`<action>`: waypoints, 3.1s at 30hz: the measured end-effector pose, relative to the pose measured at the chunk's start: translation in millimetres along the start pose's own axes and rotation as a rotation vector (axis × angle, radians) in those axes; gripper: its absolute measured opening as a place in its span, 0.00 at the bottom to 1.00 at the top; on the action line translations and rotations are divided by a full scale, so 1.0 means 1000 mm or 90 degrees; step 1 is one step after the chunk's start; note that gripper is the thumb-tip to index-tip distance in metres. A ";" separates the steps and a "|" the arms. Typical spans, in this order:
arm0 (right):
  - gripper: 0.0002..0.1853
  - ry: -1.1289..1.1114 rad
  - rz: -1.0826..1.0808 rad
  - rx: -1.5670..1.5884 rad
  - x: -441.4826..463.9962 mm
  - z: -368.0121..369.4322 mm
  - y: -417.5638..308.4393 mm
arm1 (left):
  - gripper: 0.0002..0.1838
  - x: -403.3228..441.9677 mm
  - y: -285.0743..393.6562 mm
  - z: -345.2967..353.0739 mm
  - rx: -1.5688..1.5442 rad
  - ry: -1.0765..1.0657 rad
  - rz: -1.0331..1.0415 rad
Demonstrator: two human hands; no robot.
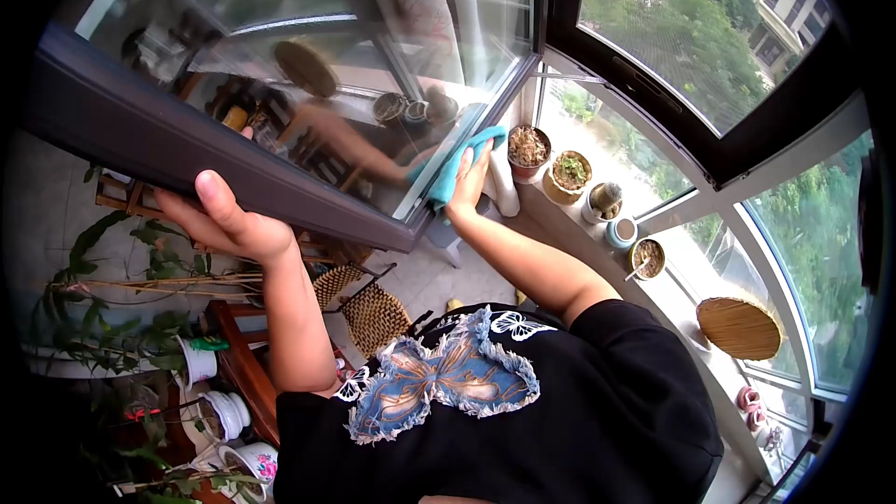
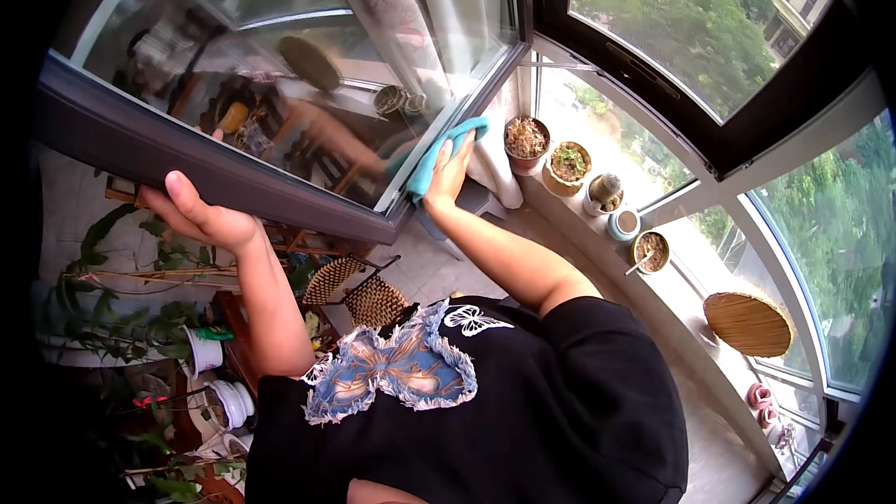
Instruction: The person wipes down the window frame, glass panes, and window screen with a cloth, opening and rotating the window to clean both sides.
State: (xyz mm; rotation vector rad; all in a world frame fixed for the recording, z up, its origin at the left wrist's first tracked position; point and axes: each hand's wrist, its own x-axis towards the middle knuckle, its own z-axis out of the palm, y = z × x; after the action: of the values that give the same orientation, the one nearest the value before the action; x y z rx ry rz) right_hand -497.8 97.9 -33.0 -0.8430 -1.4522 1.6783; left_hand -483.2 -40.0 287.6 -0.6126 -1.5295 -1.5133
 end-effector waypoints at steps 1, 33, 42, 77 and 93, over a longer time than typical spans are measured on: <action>0.35 -0.010 0.034 -0.016 -0.024 0.000 -0.004 | 0.36 -0.001 0.000 0.000 -0.009 -0.002 0.000; 0.36 -0.383 -0.553 -0.096 -0.040 -0.033 -0.199 | 0.40 -0.029 0.025 -0.011 -0.027 -0.067 0.024; 0.34 -0.198 -0.982 -0.037 0.101 0.043 -0.426 | 0.43 -0.025 0.009 -0.012 -0.022 -0.022 -0.020; 0.39 -0.067 -0.492 -0.106 0.146 0.014 -0.029 | 0.47 -0.009 -0.022 -0.025 0.054 -0.026 0.009; 0.34 -0.032 -0.834 -0.034 0.291 0.100 -0.525 | 0.52 -0.014 -0.016 -0.018 0.077 0.052 0.015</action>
State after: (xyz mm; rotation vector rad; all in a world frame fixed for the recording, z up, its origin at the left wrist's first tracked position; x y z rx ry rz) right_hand -667.8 339.9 498.6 0.2033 -1.5188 0.6410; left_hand -485.6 -56.1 265.2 -0.4912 -1.5332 -1.4008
